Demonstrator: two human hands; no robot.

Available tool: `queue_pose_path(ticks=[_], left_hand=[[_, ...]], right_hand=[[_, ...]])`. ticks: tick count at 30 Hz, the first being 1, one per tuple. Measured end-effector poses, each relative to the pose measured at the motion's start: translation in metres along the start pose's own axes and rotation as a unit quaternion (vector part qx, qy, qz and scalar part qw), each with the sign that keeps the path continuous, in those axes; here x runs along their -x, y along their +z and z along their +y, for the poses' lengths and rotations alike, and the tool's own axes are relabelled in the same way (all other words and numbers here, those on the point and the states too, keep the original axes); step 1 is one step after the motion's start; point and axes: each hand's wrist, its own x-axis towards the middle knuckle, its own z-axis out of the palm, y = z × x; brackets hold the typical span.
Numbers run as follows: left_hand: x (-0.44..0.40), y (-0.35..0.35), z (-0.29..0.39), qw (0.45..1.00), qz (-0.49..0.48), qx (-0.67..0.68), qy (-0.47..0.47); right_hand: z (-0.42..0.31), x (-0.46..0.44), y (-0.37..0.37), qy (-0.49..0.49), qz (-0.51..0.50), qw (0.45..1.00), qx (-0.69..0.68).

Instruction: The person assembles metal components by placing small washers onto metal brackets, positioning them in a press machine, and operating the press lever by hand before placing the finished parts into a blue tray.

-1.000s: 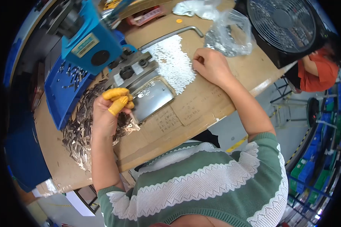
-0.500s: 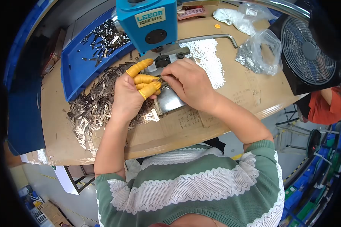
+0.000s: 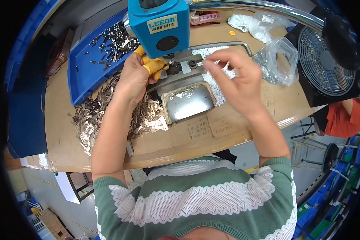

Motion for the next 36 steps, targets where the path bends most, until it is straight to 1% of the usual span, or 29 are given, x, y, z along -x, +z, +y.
queue_pose_path(ticks=[2, 4, 5, 7, 8, 10, 11, 12, 13, 14, 15, 16, 17, 18, 19, 20, 21, 22, 23, 24, 25, 26, 28, 29, 30, 32, 35, 36], left_hand=[[-0.004, -0.001, 0.001, 1.000, 0.000, 0.003, 0.000], [-0.005, -0.001, 0.000, 0.999, -0.006, 0.042, 0.003], [-0.005, -0.002, 0.000, 0.998, -0.009, 0.061, 0.006], [-0.005, -0.002, 0.001, 0.995, -0.022, 0.094, 0.010], [-0.005, -0.003, 0.000, 0.995, -0.020, 0.097, 0.006], [-0.005, -0.004, -0.002, 0.995, -0.017, 0.102, 0.000], [-0.004, -0.004, -0.003, 0.995, -0.013, 0.096, 0.000], [-0.003, -0.003, -0.005, 0.996, -0.008, 0.092, -0.004], [-0.002, -0.003, -0.007, 0.996, -0.005, 0.087, -0.010], [-0.002, -0.002, -0.008, 0.996, -0.012, 0.088, -0.011], [-0.001, -0.003, -0.007, 0.996, -0.018, 0.087, -0.013], [-0.001, -0.004, -0.008, 0.996, -0.023, 0.087, -0.015], [-0.005, -0.004, -0.012, 0.999, -0.002, 0.050, -0.005], [-0.005, -0.006, -0.011, 0.999, -0.019, 0.023, 0.018], [-0.005, -0.005, -0.006, 0.999, -0.028, -0.028, 0.022], [-0.003, -0.008, -0.001, 0.996, -0.031, -0.079, 0.024], [-0.005, -0.015, -0.002, 0.996, -0.010, -0.071, 0.060], [-0.011, -0.025, -0.004, 0.993, 0.011, -0.066, 0.097], [-0.014, -0.034, -0.003, 0.988, 0.031, -0.061, 0.136], [-0.013, -0.040, 0.002, 0.980, 0.121, -0.059, 0.146], [-0.014, -0.053, 0.000, 0.934, 0.185, -0.206, 0.228], [-0.014, -0.067, -0.005, 0.856, 0.240, -0.345, 0.302], [0.003, -0.081, -0.012, 0.803, 0.197, -0.484, 0.288], [0.015, -0.083, -0.013, 0.770, 0.174, -0.548, 0.279], [0.028, -0.076, -0.013, 0.820, 0.130, -0.528, 0.177], [0.042, -0.063, -0.008, 0.822, 0.035, -0.564, 0.073], [0.041, -0.046, -0.005, 0.741, 0.011, -0.670, 0.031], [0.040, -0.047, -0.008, 0.761, 0.009, -0.647, 0.046]], right_hand=[[-0.006, -0.009, -0.022, -0.023, 0.051, 0.998, -0.019], [-0.020, -0.020, -0.039, -0.057, 0.163, 0.972, -0.157], [-0.045, -0.028, -0.048, -0.065, 0.187, 0.947, -0.254], [-0.069, -0.020, -0.063, -0.065, 0.177, 0.901, -0.390], [-0.065, -0.011, -0.076, -0.055, 0.143, 0.889, -0.432], [-0.043, 0.004, -0.095, -0.118, 0.025, 0.910, -0.397], [-0.036, 0.022, -0.087, -0.121, 0.055, 0.949, -0.287], [-0.028, 0.041, -0.079, -0.119, 0.086, 0.974, -0.173], [-0.020, 0.058, -0.061, -0.157, 0.129, 0.979, -0.016], [-0.007, 0.072, -0.045, -0.153, 0.143, 0.975, 0.077], [0.004, 0.078, -0.042, -0.171, 0.151, 0.971, 0.078], [0.010, 0.078, -0.050, -0.163, 0.119, 0.977, 0.062], [0.007, 0.072, -0.057, -0.150, 0.089, 0.984, 0.048], [0.002, 0.071, -0.063, -0.134, 0.061, 0.988, 0.035], [0.001, 0.065, -0.063, -0.138, 0.087, 0.987, -0.010], [-0.007, 0.063, -0.048, -0.036, 0.083, 0.987, -0.131], [-0.016, 0.061, -0.033, 0.064, 0.102, 0.959, -0.255], [-0.011, 0.065, -0.027, 0.151, 0.057, 0.955, -0.250], [-0.006, 0.066, -0.019, 0.067, -0.031, 0.989, -0.130], [-0.001, 0.068, -0.013, -0.020, -0.113, 0.993, -0.005], [0.003, 0.070, -0.007, -0.107, -0.188, 0.969, 0.121], [0.008, 0.073, -0.004, -0.145, -0.183, 0.961, 0.145], [0.018, 0.074, -0.001, -0.219, -0.169, 0.941, 0.196], [0.017, 0.070, 0.001, -0.185, -0.182, 0.952, 0.164], [0.015, 0.065, 0.000, -0.148, -0.196, 0.960, 0.132], [0.011, 0.054, 0.002, -0.068, -0.207, 0.972, 0.083], [0.008, 0.025, 0.023, 0.074, -0.189, 0.979, 0.025], [0.009, 0.013, 0.031, 0.128, -0.181, 0.975, 0.000]])
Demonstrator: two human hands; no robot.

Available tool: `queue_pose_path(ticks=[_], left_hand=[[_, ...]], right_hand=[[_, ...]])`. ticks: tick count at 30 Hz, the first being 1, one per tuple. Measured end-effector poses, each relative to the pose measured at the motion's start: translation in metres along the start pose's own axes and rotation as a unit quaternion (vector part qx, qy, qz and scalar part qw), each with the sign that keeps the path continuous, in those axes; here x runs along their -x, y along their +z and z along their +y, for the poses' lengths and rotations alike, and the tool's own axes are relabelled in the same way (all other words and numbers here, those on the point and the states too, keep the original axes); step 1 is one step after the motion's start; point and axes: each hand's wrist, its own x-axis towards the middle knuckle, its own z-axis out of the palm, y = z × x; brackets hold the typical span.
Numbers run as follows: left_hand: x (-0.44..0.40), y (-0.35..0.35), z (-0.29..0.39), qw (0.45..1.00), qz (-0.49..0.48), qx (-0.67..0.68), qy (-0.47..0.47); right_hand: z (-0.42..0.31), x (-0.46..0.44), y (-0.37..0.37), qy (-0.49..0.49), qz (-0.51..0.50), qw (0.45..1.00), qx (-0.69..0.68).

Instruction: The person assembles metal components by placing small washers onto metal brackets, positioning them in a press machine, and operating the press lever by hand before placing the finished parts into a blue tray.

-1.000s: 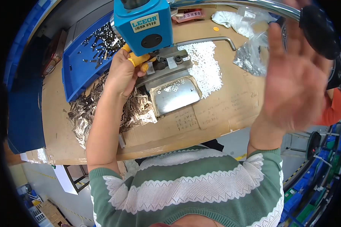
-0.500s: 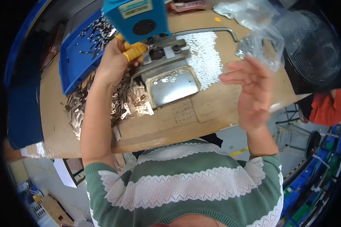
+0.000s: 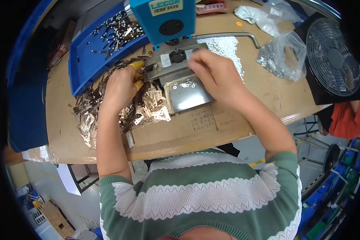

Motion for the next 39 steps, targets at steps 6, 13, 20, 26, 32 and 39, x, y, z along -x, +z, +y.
queue_pose_path(ticks=[6, 13, 20, 26, 32, 39], left_hand=[[0.002, 0.012, -0.017, 0.995, 0.052, 0.077, 0.024], [-0.001, 0.014, -0.022, 0.955, 0.045, 0.290, -0.025], [-0.001, 0.010, -0.013, 0.766, 0.178, 0.617, -0.020], [0.005, 0.015, 0.021, 0.694, 0.048, 0.719, -0.005], [0.007, 0.031, 0.035, 0.718, -0.014, 0.696, 0.010], [0.005, 0.037, 0.039, 0.738, -0.004, 0.674, -0.025]], right_hand=[[0.005, -0.052, 0.006, 0.139, -0.067, 0.974, -0.164], [0.004, -0.063, -0.002, 0.218, -0.119, 0.932, -0.266], [0.024, 0.018, -0.008, 0.043, 0.073, 0.989, -0.117], [0.071, 0.056, -0.068, 0.122, 0.149, 0.957, 0.215], [0.088, 0.053, -0.073, -0.006, 0.075, 0.955, 0.288], [0.084, 0.052, -0.064, -0.042, 0.096, 0.917, 0.384]])
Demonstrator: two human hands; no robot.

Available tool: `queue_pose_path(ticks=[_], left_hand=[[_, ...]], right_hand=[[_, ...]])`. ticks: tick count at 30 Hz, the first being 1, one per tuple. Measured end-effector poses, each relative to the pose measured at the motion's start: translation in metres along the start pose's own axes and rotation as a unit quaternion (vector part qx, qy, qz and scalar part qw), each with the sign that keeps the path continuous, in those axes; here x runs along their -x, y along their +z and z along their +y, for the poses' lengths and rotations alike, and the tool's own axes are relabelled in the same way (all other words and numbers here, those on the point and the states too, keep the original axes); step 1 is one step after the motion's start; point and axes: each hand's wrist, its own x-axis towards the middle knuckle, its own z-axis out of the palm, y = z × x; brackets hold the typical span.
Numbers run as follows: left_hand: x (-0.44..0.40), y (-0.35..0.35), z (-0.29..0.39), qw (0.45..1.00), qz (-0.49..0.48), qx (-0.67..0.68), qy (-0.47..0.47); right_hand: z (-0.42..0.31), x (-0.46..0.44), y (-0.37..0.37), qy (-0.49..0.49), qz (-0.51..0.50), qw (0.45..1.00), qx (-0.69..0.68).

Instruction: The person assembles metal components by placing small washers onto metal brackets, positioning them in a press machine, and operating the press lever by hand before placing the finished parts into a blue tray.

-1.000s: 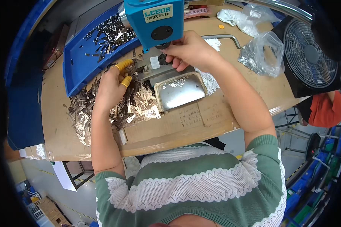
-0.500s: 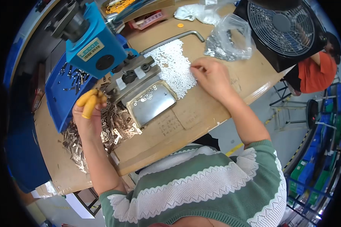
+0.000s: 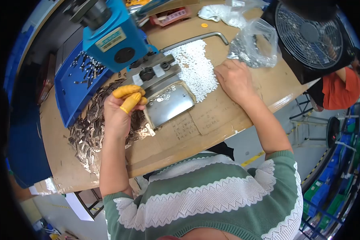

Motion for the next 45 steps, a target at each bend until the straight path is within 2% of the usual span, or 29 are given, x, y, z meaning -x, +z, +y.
queue_pose_path(ticks=[1, 3, 4, 7, 11, 14, 17, 20, 23, 26, 29, 32, 35, 38, 41, 45], left_hand=[[0.000, 0.001, 0.002, 1.000, 0.009, -0.002, -0.008], [0.000, 0.004, 0.007, 1.000, 0.022, -0.006, -0.022], [0.000, 0.004, 0.008, 0.999, 0.023, -0.008, -0.029], [0.001, 0.008, 0.012, 0.999, 0.023, -0.005, -0.043], [0.005, 0.011, 0.022, 0.999, 0.016, -0.005, -0.044], [0.004, 0.007, 0.020, 0.999, 0.014, 0.002, -0.034], [0.003, 0.007, 0.019, 0.999, 0.010, 0.015, -0.031], [0.003, 0.009, 0.021, 0.999, 0.001, 0.018, -0.042], [0.001, 0.010, 0.019, 0.999, -0.005, 0.018, -0.040], [-0.003, 0.010, 0.018, 0.999, -0.018, 0.026, -0.037], [-0.005, 0.010, 0.020, 0.999, -0.021, 0.024, -0.034], [-0.005, 0.012, 0.019, 0.999, -0.022, 0.010, -0.029], [-0.005, 0.015, 0.016, 1.000, -0.002, 0.002, -0.014], [-0.008, 0.011, 0.017, 0.999, -0.011, 0.017, -0.028], [-0.020, 0.009, 0.025, 0.999, -0.016, 0.002, -0.043], [-0.043, 0.004, 0.035, 0.999, -0.011, -0.013, -0.031]], right_hand=[[-0.002, -0.003, 0.005, -0.006, 0.019, 1.000, 0.002], [-0.016, -0.014, 0.001, 0.121, -0.024, 0.973, -0.197], [-0.023, -0.017, -0.003, 0.188, -0.049, 0.937, -0.291], [-0.059, -0.038, -0.003, 0.094, -0.017, 0.878, -0.469], [-0.113, -0.054, -0.008, 0.001, -0.068, 0.896, -0.440], [-0.119, -0.058, 0.003, -0.121, 0.008, 0.947, -0.296], [-0.123, -0.054, 0.011, -0.150, 0.078, 0.955, -0.242], [-0.121, -0.053, 0.010, -0.063, 0.034, 0.934, -0.349], [-0.116, -0.054, 0.010, -0.109, 0.060, 0.939, -0.320], [-0.116, -0.051, 0.008, -0.065, 0.029, 0.932, -0.355], [-0.117, -0.050, -0.001, 0.041, -0.042, 0.889, -0.454], [-0.112, -0.050, 0.007, -0.098, 0.045, 0.941, -0.321], [-0.111, -0.050, 0.014, -0.156, 0.094, 0.951, -0.250], [-0.111, -0.050, 0.002, 0.024, -0.084, 0.901, -0.426], [-0.112, -0.050, -0.004, 0.015, -0.019, 0.907, -0.421], [-0.100, -0.056, -0.020, -0.040, 0.106, 0.933, -0.341]])
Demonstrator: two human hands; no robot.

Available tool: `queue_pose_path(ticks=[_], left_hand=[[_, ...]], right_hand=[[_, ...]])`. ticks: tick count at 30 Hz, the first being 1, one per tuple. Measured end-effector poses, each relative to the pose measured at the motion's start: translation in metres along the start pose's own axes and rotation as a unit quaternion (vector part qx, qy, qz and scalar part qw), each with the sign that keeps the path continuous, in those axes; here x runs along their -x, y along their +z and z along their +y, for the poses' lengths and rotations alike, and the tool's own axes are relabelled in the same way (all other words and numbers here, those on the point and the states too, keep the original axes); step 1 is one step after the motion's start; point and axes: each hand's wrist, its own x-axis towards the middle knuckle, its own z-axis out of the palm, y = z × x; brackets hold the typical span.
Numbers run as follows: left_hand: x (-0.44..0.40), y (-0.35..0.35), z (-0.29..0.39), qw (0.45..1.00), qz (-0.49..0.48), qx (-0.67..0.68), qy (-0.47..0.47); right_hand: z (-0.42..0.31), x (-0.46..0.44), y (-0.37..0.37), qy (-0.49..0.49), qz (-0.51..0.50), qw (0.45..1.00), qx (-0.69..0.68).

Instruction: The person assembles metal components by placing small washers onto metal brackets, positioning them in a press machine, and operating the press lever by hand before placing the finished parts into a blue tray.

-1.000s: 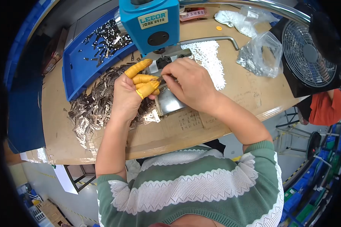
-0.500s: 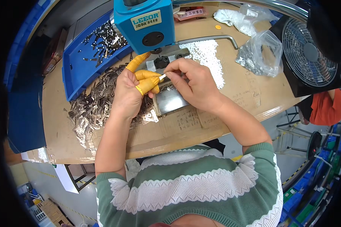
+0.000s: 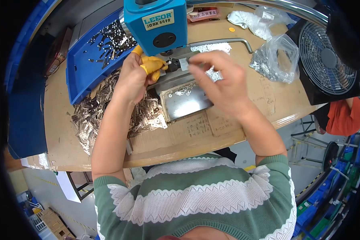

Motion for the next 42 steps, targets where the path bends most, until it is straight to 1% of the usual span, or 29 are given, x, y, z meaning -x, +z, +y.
queue_pose_path(ticks=[2, 4, 6, 9, 10, 11, 13, 14, 15, 16, 17, 19, 20, 21, 22, 23, 24, 25, 26, 27, 28, 30, 31, 32, 34, 35, 38, 39, 42], left_hand=[[-0.008, -0.001, 0.000, 1.000, 0.007, 0.015, 0.016], [-0.010, -0.001, 0.001, 0.999, 0.005, 0.038, 0.020], [-0.011, -0.003, 0.000, 0.997, 0.008, 0.073, 0.025], [-0.010, -0.005, -0.001, 0.994, 0.003, 0.109, 0.014], [-0.010, -0.006, -0.001, 0.993, 0.001, 0.118, 0.008], [-0.009, -0.006, -0.001, 0.993, -0.007, 0.119, 0.004], [-0.009, -0.007, -0.004, 0.992, -0.019, 0.122, -0.004], [-0.010, -0.008, -0.006, 0.994, -0.011, 0.113, -0.005], [-0.010, -0.007, -0.009, 0.995, -0.006, 0.103, -0.008], [-0.011, -0.007, -0.010, 0.996, -0.001, 0.092, -0.010], [-0.013, -0.006, -0.010, 0.997, 0.002, 0.075, -0.003], [-0.013, -0.007, -0.013, 0.999, 0.010, 0.041, 0.002], [-0.011, -0.006, -0.008, 1.000, -0.002, -0.012, 0.004], [-0.009, -0.005, 0.003, 0.998, -0.008, -0.063, 0.014], [-0.007, -0.007, 0.009, 0.993, -0.012, -0.112, 0.021], [-0.010, -0.016, 0.010, 0.988, -0.008, -0.140, 0.061], [-0.014, -0.024, 0.010, 0.987, 0.048, -0.129, 0.087], [-0.017, -0.034, 0.009, 0.968, 0.104, -0.160, 0.162], [-0.017, -0.040, 0.010, 0.939, 0.159, -0.193, 0.235], [-0.011, -0.043, 0.011, 0.898, 0.215, -0.282, 0.262], [-0.002, -0.050, 0.010, 0.854, 0.202, -0.398, 0.268], [0.018, -0.066, 0.001, 0.730, 0.163, -0.608, 0.268], [0.030, -0.065, -0.003, 0.766, 0.118, -0.606, 0.178], [0.039, -0.057, -0.001, 0.753, 0.076, -0.643, 0.118], [0.039, -0.052, -0.015, 0.732, 0.063, -0.676, 0.058], [0.038, -0.049, -0.017, 0.697, 0.059, -0.707, 0.101], [0.035, -0.048, -0.018, 0.702, 0.065, -0.702, 0.099], [0.034, -0.052, -0.019, 0.717, 0.067, -0.690, 0.079], [0.039, -0.054, -0.018, 0.768, 0.088, -0.624, 0.112]], right_hand=[[0.001, -0.008, -0.020, -0.002, 0.036, 0.999, 0.003], [-0.007, -0.023, -0.039, -0.042, 0.156, 0.983, -0.084], [-0.022, -0.034, -0.069, -0.045, 0.253, 0.946, -0.200], [-0.048, -0.025, -0.107, -0.062, 0.161, 0.885, -0.432], [-0.046, -0.014, -0.112, -0.064, 0.100, 0.867, -0.483], [-0.045, -0.005, -0.113, -0.066, 0.076, 0.864, -0.494], [-0.034, 0.017, -0.095, -0.104, 0.112, 0.912, -0.380], [-0.024, 0.034, -0.085, -0.129, 0.137, 0.947, -0.262], [-0.010, 0.054, -0.080, -0.153, 0.142, 0.976, -0.064], [-0.002, 0.067, -0.057, -0.133, 0.173, 0.976, 0.023], [0.006, 0.071, -0.048, -0.142, 0.218, 0.966, -0.005], [0.014, 0.065, -0.061, -0.145, 0.154, 0.976, -0.054], [0.011, 0.062, -0.066, -0.145, 0.125, 0.979, -0.076], [0.003, 0.057, -0.060, -0.093, 0.190, 0.972, -0.105], [-0.001, 0.052, -0.048, -0.044, 0.166, 0.978, -0.121], [-0.005, 0.047, -0.037, 0.005, 0.142, 0.981, -0.135], [-0.004, 0.045, -0.032, 0.009, 0.001, 0.998, -0.057], [-0.003, 0.044, -0.025, -0.004, -0.072, 0.997, 0.009], [-0.003, 0.044, -0.018, -0.027, -0.143, 0.987, 0.072], [-0.002, 0.046, -0.006, -0.065, -0.145, 0.980, 0.123], [0.000, 0.047, 0.001, -0.104, -0.148, 0.968, 0.173], [0.001, 0.053, 0.000, -0.140, -0.129, 0.958, 0.213], [0.002, 0.058, -0.002, -0.153, -0.121, 0.952, 0.237], [0.006, 0.063, -0.004, -0.170, -0.116, 0.949, 0.238], [0.016, 0.074, -0.006, -0.208, -0.110, 0.941, 0.243], [0.019, 0.075, -0.008, -0.213, -0.118, 0.944, 0.221], [0.021, 0.073, -0.008, -0.204, -0.140, 0.956, 0.158], [0.019, 0.070, -0.006, -0.184, -0.150, 0.961, 0.144], [0.007, 0.056, -0.002, -0.131, -0.130, 0.972, 0.147]])
